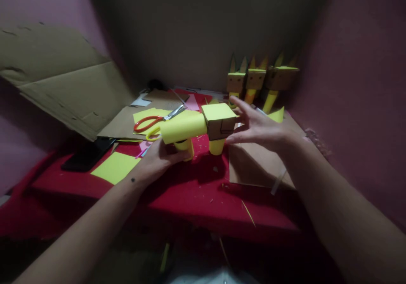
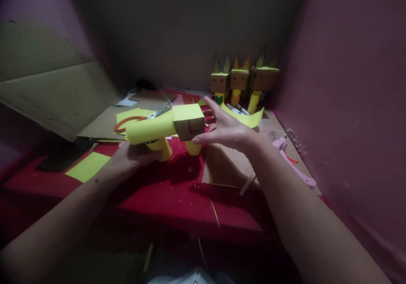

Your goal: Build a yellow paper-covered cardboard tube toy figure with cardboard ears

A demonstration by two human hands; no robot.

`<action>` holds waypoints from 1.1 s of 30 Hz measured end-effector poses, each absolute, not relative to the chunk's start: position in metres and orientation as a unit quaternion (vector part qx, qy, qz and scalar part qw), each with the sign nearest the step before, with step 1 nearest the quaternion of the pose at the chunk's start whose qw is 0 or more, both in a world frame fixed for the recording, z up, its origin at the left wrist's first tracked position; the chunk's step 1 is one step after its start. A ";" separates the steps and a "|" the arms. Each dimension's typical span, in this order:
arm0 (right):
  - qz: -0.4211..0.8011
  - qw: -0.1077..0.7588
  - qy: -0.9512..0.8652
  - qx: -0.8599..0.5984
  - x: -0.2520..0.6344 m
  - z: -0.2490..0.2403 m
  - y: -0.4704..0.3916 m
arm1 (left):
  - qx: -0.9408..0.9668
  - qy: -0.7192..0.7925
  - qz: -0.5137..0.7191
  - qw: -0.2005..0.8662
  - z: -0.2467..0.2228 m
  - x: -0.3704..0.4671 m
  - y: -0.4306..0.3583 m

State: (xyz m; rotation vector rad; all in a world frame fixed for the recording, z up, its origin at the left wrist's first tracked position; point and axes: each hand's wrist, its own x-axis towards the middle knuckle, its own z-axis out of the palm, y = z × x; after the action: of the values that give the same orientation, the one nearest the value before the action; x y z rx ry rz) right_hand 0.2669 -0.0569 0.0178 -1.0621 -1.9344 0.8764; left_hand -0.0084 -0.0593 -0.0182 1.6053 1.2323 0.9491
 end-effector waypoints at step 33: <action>0.360 0.451 -0.698 -0.425 0.256 0.074 -0.051 | 0.711 0.455 0.358 0.398 -0.022 -0.011 -0.050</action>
State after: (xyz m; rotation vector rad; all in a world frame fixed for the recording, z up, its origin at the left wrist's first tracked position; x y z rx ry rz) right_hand 0.2562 -0.0514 0.0737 -1.0496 -1.7246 0.8890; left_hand -0.0111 -0.0503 -0.0225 1.8010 1.1531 0.9069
